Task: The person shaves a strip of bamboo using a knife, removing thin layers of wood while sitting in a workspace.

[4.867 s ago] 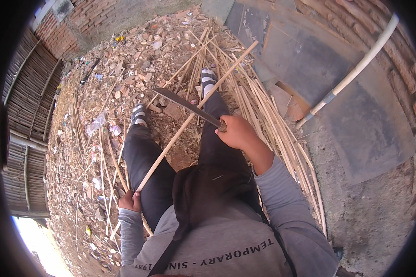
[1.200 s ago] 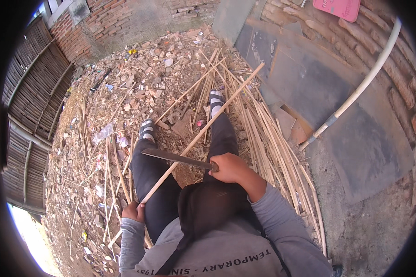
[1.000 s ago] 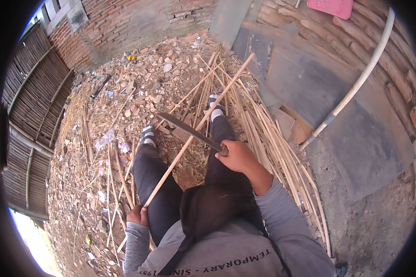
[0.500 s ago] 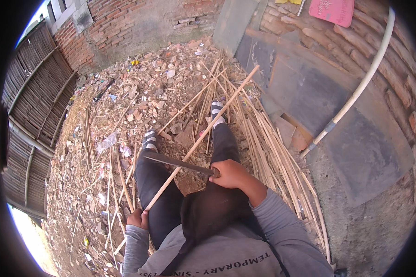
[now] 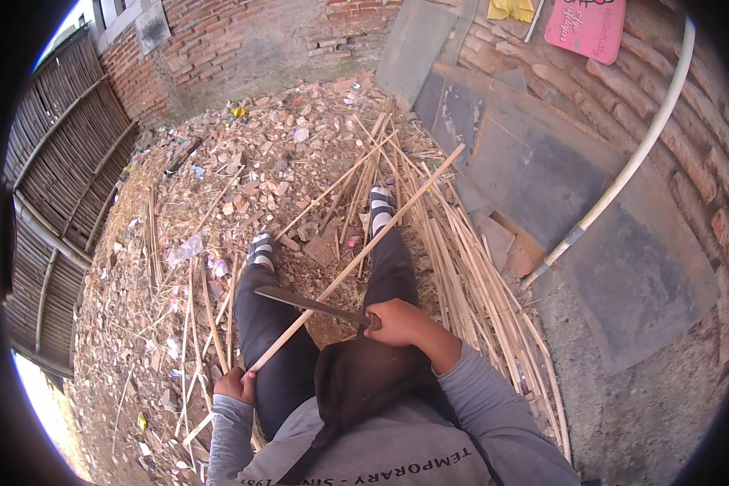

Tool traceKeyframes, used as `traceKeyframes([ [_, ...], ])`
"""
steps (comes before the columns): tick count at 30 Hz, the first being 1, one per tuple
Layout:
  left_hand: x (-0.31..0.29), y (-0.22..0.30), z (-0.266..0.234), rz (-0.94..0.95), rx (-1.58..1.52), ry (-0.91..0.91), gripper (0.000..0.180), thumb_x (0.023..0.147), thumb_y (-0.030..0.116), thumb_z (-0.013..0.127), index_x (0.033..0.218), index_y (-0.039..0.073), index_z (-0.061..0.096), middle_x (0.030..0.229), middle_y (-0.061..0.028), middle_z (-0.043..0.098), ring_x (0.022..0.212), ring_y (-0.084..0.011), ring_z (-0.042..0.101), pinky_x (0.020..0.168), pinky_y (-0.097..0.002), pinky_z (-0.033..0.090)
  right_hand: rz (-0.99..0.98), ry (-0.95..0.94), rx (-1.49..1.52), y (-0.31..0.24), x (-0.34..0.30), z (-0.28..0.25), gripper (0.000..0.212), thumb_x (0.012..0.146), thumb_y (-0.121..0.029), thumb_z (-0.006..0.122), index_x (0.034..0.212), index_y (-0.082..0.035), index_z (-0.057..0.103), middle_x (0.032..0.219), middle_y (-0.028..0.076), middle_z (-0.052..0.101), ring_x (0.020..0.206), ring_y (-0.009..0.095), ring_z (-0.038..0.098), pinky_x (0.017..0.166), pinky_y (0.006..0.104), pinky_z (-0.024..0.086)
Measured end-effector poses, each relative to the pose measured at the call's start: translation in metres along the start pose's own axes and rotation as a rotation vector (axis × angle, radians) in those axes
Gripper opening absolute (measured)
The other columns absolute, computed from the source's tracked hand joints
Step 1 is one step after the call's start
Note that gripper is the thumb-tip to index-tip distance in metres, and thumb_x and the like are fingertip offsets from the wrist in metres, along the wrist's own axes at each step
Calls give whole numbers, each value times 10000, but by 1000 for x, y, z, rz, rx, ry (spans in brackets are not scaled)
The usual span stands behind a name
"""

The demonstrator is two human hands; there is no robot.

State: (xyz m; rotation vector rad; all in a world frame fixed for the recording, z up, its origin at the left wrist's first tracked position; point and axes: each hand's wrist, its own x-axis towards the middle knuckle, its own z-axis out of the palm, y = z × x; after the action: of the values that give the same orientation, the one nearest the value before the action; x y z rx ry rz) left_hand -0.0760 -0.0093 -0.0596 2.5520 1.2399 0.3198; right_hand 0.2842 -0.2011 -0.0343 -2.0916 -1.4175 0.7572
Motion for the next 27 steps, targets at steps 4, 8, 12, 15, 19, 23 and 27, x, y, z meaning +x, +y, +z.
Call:
traceKeyframes([
  [4, -1, -7, 8, -11, -32, 8, 440, 889, 439, 571, 707, 40, 533, 630, -244, 580, 632, -464, 589, 575, -530, 448, 27, 40, 7, -4, 3, -13, 356, 782, -333, 740, 977, -45, 664, 833, 169, 675, 833, 359, 665, 727, 436, 505],
  [8, -4, -9, 13, -8, -40, 33, 447, 895, 440, 563, 713, 34, 525, 631, -252, 573, 634, -474, 581, 576, -534, 443, 66, 252, 50, 0, 4, -29, 357, 784, -335, 743, 965, -40, 652, 794, 161, 667, 788, 355, 661, 687, 428, 498],
  [12, -1, -4, 12, 11, -70, 32, 448, 890, 433, 567, 706, 27, 524, 625, -255, 566, 631, -475, 576, 578, -536, 438, 106, 386, 99, 14, 4, -23, 381, 784, -324, 742, 1004, -27, 652, 802, 173, 665, 795, 361, 658, 715, 420, 505],
  [15, -1, -3, 8, 5, -39, 26, 448, 885, 430, 575, 700, 25, 527, 626, -250, 567, 633, -470, 577, 580, -531, 440, 119, 242, 69, 19, 4, -12, 386, 789, -318, 735, 1017, -18, 653, 829, 186, 669, 828, 363, 663, 749, 426, 510],
  [19, 0, -4, 4, 9, -40, 15, 452, 885, 437, 576, 698, 29, 522, 626, -245, 569, 634, -464, 580, 583, -528, 445, 45, 18, 36, 6, 3, 1, 381, 787, -314, 732, 1017, -19, 657, 846, 193, 672, 849, 366, 665, 768, 435, 510],
  [23, 0, -11, 11, 3, -40, 14, 447, 890, 439, 572, 707, 35, 519, 628, -243, 572, 635, -464, 583, 582, -530, 447, 17, 27, 36, -2, 1, -6, 335, 780, -311, 738, 971, -46, 663, 810, 168, 673, 805, 350, 668, 723, 429, 508],
  [27, -1, -15, 16, 3, -49, 31, 445, 894, 440, 568, 716, 35, 516, 627, -248, 566, 633, -472, 577, 577, -534, 442, 38, 145, 30, -2, 0, -23, 326, 774, -309, 749, 940, -45, 656, 785, 153, 670, 775, 339, 668, 686, 424, 502],
])
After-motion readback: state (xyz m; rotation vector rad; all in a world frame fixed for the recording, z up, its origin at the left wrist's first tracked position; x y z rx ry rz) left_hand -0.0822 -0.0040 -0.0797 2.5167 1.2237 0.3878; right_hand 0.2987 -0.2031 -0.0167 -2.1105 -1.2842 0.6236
